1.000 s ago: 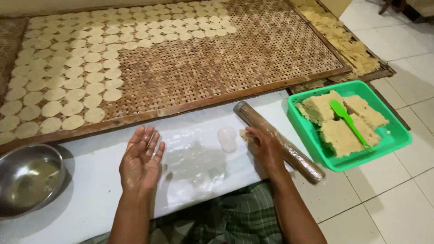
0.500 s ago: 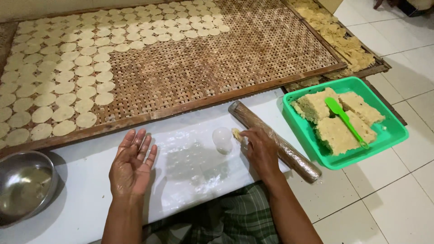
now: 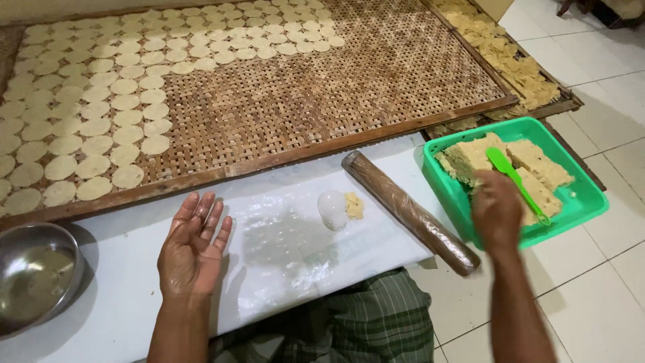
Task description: Flattening small balls of dough into thin discs and placing them on a woven tray.
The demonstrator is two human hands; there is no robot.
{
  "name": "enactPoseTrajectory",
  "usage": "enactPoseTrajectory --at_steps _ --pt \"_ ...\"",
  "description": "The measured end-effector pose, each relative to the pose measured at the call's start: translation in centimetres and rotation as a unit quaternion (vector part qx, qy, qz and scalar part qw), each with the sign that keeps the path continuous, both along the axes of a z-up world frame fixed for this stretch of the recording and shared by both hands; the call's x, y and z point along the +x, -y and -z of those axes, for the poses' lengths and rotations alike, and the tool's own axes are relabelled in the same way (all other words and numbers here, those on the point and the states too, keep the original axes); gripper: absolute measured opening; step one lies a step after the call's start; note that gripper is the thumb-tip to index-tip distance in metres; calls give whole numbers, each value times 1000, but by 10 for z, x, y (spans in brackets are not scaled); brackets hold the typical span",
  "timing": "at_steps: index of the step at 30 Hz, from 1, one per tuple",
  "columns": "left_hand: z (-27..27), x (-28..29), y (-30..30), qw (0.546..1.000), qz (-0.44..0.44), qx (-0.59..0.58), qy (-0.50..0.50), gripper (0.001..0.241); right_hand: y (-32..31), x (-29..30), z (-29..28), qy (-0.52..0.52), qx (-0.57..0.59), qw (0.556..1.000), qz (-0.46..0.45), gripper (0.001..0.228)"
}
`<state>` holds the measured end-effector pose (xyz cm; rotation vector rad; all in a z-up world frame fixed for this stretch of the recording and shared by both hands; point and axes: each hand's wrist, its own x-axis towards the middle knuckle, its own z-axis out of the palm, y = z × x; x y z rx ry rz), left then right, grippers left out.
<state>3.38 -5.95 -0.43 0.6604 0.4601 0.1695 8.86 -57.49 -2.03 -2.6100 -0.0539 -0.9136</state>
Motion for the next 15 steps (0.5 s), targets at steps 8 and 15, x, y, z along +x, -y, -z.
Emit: enactPoseTrajectory --at_steps 8,15 --pt "-4 2 2 1000 -8 14 -4 40 114 23 5 -203 -139 953 178 24" --pt "-4 1 0 1000 -9 19 -11 39 188 57 40 -314 -17 927 204 37"
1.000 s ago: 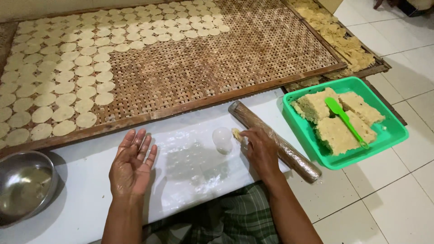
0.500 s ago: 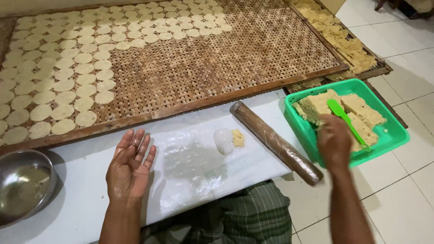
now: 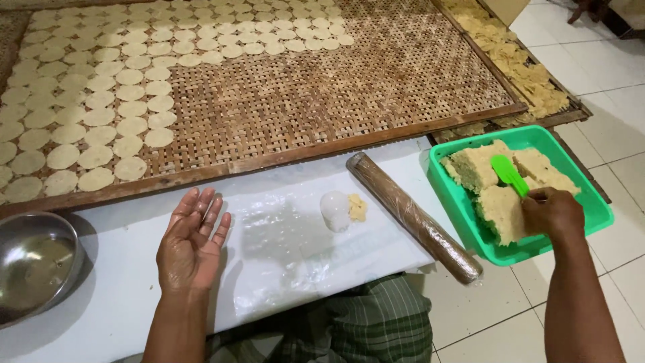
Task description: Flattening small balls of dough into thin discs and placing them on a woven tray.
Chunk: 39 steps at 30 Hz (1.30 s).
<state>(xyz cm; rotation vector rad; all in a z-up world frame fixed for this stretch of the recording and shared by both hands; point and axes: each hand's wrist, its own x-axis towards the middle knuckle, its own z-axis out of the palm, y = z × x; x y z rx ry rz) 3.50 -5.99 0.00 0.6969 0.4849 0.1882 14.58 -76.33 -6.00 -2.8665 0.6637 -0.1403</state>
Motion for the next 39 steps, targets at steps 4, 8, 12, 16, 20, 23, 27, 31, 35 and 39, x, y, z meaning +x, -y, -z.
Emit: enactPoseTrajectory --at_steps 4,8,12,16,20,23,27,31,35,39 --pt "1 0 -1 1000 -2 -4 6 39 31 9 16 -22 53 998 1 39" --pt "0 0 -1 1000 -6 -6 2 38 26 10 8 12 60 997 -42 49" --pt "-2 -1 0 1000 -3 -9 3 38 -2 13 -19 40 46 994 -95 43" --pt "-1 -1 0 1000 -6 -11 3 38 -38 30 -34 2 32 993 -115 27" --pt "-5 -2 -1 1000 -7 -13 11 38 -59 43 -36 -5 -74 986 -149 27" --pt "-7 -2 -1 1000 -8 -16 14 38 -43 56 -24 -15 -138 977 -162 29" --pt "-7 -5 -2 1000 3 -15 23 39 -18 77 -17 -96 -181 959 -193 28" --pt "-10 -5 0 1000 8 -14 21 39 -19 82 -32 -147 -158 960 -178 29" --pt "-11 -6 1 1000 12 -13 17 40 -10 97 -32 -221 -129 950 -179 32" --pt "-13 -8 2 999 22 -12 20 41 17 122 -9 -242 -169 917 -269 25"
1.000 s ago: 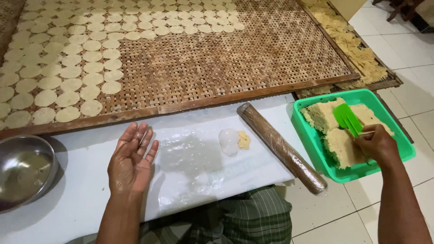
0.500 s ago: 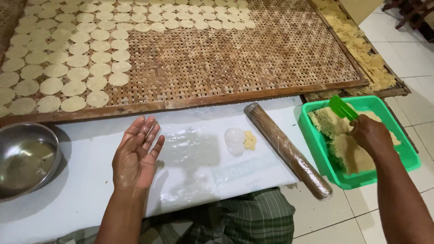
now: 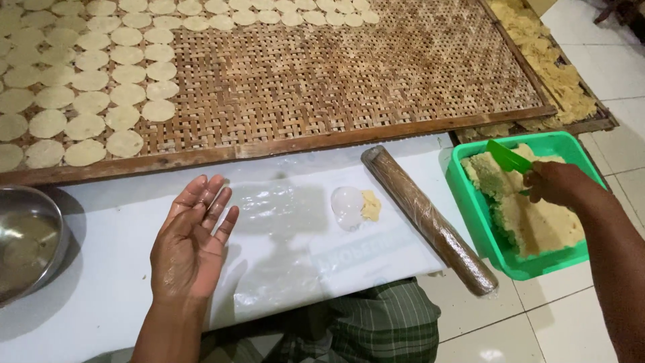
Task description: Flattening small balls of dough into thin discs and placing them on a woven tray.
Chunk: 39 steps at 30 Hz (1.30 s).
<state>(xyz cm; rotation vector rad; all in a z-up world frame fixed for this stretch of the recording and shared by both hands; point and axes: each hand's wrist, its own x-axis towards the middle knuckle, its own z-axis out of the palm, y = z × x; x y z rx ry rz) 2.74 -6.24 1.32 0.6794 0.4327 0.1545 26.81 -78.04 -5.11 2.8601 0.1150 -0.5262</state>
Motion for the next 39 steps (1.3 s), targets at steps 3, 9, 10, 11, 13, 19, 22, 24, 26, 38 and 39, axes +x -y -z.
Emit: enactPoseTrajectory --at_steps 3,9,10,11,13,19,22,24,26,38,39 --pt "1 1 2 1000 4 10 -5 42 -78 -21 -52 -60 62 978 192 26" --pt "9 3 3 1000 13 10 -5 41 -25 21 -35 -103 127 961 223 29" --pt "6 5 3 1000 13 12 -4 41 -12 26 -36 -102 130 961 222 29" --pt "4 3 4 1000 13 11 -13 41 3 30 -35 -124 81 975 167 20" --pt "2 1 5 1000 14 9 -25 40 14 29 -35 -150 32 982 111 16" --pt "-3 -1 10 999 26 10 -20 38 29 26 -16 -163 123 941 270 26" --pt "-4 -1 13 999 30 6 -25 38 23 28 -14 -172 94 961 196 34" --pt "-4 -2 12 999 24 13 -33 39 6 37 -16 -225 -3 949 219 23" --pt "-5 -2 10 999 19 17 -35 39 -16 34 -27 -220 -6 951 216 24" --pt "-6 -7 15 999 35 17 -33 40 -47 16 -21 -186 -127 974 24 20" --pt "-7 -4 15 998 38 23 -40 39 -43 19 -22 -176 -167 969 -48 27"
